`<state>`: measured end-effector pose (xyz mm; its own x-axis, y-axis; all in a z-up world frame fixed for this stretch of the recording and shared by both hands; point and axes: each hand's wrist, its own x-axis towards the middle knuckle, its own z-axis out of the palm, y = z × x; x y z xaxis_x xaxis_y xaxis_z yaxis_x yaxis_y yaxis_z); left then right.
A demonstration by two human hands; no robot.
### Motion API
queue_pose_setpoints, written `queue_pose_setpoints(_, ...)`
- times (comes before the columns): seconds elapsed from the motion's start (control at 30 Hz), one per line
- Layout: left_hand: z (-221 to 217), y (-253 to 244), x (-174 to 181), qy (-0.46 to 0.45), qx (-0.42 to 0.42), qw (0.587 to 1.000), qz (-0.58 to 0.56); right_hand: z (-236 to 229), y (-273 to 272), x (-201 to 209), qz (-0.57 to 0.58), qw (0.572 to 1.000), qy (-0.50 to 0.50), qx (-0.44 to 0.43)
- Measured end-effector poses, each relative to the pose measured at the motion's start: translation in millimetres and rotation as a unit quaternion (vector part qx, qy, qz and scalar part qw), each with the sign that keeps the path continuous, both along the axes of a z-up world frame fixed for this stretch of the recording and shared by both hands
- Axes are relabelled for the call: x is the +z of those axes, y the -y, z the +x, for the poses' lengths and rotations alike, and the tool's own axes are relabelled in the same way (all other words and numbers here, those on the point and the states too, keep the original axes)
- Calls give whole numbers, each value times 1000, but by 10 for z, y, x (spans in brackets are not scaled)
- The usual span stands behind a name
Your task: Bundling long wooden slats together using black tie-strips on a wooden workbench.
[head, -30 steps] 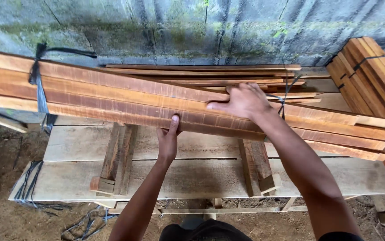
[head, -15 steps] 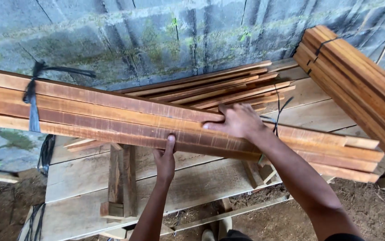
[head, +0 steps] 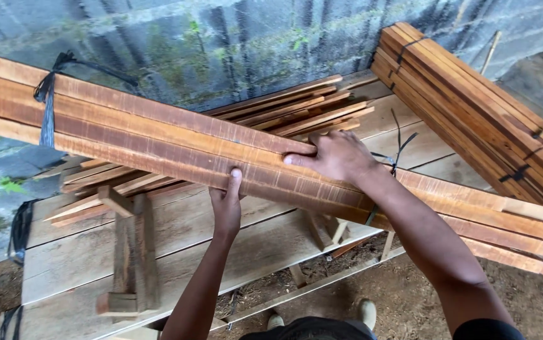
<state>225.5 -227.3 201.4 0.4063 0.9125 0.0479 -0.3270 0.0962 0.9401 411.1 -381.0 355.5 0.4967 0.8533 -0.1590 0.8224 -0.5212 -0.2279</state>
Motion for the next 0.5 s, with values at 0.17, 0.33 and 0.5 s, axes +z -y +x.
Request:
queue_pose_setpoints(0.17,986,440,-65,20,-41,999,6,781,631,36,5,998,35,-46)
queue_pose_setpoints(0.33,2237,1042,-432,-3,-76,997,20,1820,1463,-26,24,996,37,-76)
queue_pose_setpoints(0.5,3300,1702,-211,2,-122,992,-2,2819,2151,-141,17,994,15,-109)
